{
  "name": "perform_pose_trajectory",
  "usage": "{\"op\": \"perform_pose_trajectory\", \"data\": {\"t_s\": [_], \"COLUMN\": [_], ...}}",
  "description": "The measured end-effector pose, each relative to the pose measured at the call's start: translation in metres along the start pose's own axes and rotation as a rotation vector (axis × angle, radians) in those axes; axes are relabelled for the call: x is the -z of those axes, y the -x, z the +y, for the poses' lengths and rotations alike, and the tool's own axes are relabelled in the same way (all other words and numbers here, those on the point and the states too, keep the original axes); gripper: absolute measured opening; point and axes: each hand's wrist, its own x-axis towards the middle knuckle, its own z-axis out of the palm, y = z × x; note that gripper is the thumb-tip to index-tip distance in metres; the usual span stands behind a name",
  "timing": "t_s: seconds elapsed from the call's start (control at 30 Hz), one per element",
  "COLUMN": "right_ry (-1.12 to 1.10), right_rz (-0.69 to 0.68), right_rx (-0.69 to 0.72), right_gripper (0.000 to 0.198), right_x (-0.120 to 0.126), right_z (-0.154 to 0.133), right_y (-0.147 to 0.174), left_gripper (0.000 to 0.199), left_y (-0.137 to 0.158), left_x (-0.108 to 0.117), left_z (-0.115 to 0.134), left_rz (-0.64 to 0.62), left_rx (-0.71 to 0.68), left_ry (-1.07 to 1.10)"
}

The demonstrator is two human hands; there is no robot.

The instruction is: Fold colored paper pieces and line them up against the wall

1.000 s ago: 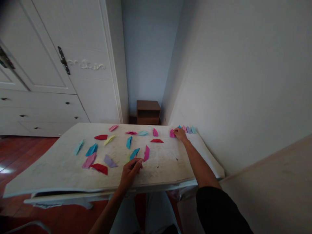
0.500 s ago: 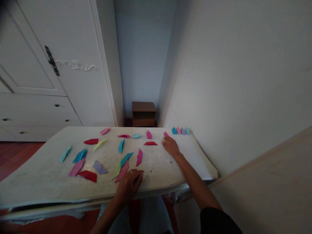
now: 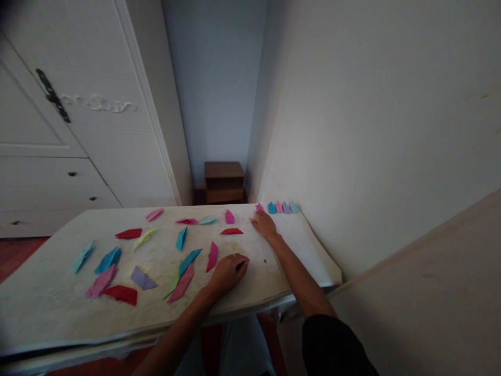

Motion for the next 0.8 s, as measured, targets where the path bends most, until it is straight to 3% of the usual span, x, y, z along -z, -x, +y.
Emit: {"op": "perform_pose_trajectory", "data": {"t_s": [0.57,0.8], "right_ry": [-0.065,-0.236], "right_rz": [0.073,0.197], "right_rx": [0.012,0.098], "right_gripper": [0.039,0.03], "right_x": [0.013,0.029], "right_z": [0.008,-0.03], "right_y": [0.009,0.036], "left_gripper": [0.025,0.024], "left_y": [0.003,0.005], "left_x": [-0.007,-0.004], "left_z": [-0.005,-0.002], "left_rz": [-0.02,-0.011], "left_rx": [-0.011,-0.02], "left_ry": [-0.036,-0.055]}}
